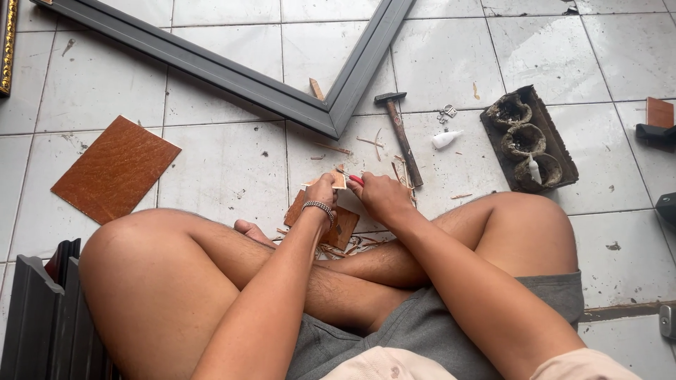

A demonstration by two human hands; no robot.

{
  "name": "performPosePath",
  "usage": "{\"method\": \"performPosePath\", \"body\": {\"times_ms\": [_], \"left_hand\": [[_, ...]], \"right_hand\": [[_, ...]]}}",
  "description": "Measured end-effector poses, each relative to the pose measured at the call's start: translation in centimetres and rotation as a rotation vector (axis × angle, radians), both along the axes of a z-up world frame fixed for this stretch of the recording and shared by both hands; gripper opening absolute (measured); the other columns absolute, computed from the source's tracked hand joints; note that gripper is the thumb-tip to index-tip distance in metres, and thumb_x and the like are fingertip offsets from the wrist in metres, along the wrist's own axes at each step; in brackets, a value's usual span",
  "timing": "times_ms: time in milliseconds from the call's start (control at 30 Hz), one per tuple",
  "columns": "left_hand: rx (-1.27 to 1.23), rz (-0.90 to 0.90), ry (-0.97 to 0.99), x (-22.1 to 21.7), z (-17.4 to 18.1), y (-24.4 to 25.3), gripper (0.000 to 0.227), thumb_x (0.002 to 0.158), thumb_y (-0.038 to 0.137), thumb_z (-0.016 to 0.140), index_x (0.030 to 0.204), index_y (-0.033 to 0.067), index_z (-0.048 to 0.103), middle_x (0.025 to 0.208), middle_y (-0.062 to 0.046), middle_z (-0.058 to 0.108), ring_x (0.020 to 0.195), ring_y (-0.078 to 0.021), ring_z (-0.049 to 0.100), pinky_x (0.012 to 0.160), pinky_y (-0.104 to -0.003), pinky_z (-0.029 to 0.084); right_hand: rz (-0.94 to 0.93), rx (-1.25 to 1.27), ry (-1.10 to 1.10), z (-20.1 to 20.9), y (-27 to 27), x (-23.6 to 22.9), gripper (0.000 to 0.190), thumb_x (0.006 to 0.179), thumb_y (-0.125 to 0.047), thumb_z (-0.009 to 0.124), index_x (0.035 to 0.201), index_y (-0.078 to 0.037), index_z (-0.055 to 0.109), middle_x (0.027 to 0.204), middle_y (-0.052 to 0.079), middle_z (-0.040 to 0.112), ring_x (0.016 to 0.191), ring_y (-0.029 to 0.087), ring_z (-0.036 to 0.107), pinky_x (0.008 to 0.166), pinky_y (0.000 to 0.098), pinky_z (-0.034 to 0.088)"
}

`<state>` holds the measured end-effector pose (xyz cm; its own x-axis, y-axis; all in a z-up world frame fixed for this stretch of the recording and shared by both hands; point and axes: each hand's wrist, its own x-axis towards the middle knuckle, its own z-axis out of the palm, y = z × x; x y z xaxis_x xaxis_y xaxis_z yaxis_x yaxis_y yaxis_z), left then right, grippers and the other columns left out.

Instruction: Reinforcing the corners of a picture frame by gluing and attaching wooden corner blocks.

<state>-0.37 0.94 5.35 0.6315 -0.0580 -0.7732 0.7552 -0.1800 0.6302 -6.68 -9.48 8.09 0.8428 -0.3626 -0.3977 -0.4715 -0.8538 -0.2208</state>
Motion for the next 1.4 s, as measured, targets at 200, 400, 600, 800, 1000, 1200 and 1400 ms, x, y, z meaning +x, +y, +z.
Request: {"method": "performPosePath", "body": {"times_ms": [200,400,600,800,1000,1200,1400], "left_hand": [[0.006,-0.027,-0.019,-0.2,-0.4,0.0,0.026,0.068,0.029,0.053,0.051,0.0111,0.048,0.04,0.001,0.037,0.033,-0.0082,0.035,0.03,-0.022,0.027],[0.019,0.012,-0.021,0.2,0.0,0.5,0.026,0.068,0.03,0.053,0.052,0.0108,0.047,0.041,0.0,0.035,0.034,-0.0091,0.034,0.032,-0.023,0.025],[0.013,-0.021,-0.03,0.0,-0.5,0.2,0.028,0.066,0.032,0.055,0.049,0.011,0.047,0.039,0.0,0.035,0.033,-0.0091,0.034,0.03,-0.024,0.027],[-0.11,-0.043,-0.156,1.7,4.1,1.1,0.032,0.068,0.037,0.067,0.064,0.0086,0.054,0.04,0.001,0.04,0.032,-0.0056,0.037,0.03,-0.019,0.028],[0.059,-0.588,-0.32,5.7,8.1,1.6,0.044,0.066,0.043,0.073,0.085,0.0039,0.064,0.072,-0.009,0.061,0.074,-0.0178,0.056,0.071,-0.035,0.049],[0.061,-0.543,-0.278,7.7,4.6,2.2,0.054,0.062,0.056,0.074,0.082,0.0074,0.064,0.068,-0.006,0.061,0.067,-0.018,0.055,0.059,-0.03,0.049],[0.323,-0.285,-0.629,10.0,4.7,0.6,0.061,0.067,0.068,0.061,0.093,0.0157,0.042,0.087,-0.005,0.047,0.094,-0.0272,0.051,0.078,-0.042,0.045]], "right_hand": [[-0.031,-0.022,-0.025,-2.4,-1.6,1.6,0.054,0.091,-0.049,0.03,0.099,-0.007,0.062,0.082,0.021,0.063,0.084,0.039,0.063,0.069,0.0498,0.049],[-0.047,0.063,-0.001,0.4,-0.3,-0.1,0.055,0.089,-0.05,0.028,0.101,-0.008,0.061,0.083,0.021,0.063,0.086,0.04,0.062,0.07,0.0502,0.048],[-0.079,-0.009,-0.033,-0.9,-1.1,0.8,0.048,0.09,-0.045,0.036,0.099,-0.007,0.064,0.082,0.02,0.064,0.081,0.036,0.064,0.069,0.0448,0.05],[0.02,-0.12,-0.008,0.7,-1.5,-0.1,0.038,0.082,-0.041,0.055,0.101,-0.01,0.062,0.088,0.013,0.061,0.083,0.029,0.061,0.062,0.0416,0.051],[-0.588,1.185,-0.225,7.0,0.0,0.6,0.06,0.087,-0.049,0.033,0.115,0.001,0.051,0.092,0.009,0.063,0.07,0.014,0.056,0.057,0.024,0.042],[-0.699,1.583,-0.233,5.0,0.5,2.9,0.016,0.083,-0.022,0.059,0.092,-0.01,0.053,0.076,-0.001,0.062,0.063,0.008,0.061,0.054,0.0211,0.052],[-0.761,1.222,-0.277,0.3,-2.3,7.5,0.023,0.083,-0.029,0.059,0.091,-0.007,0.056,0.076,0.001,0.062,0.063,0.008,0.057,0.053,0.021,0.052]]}}
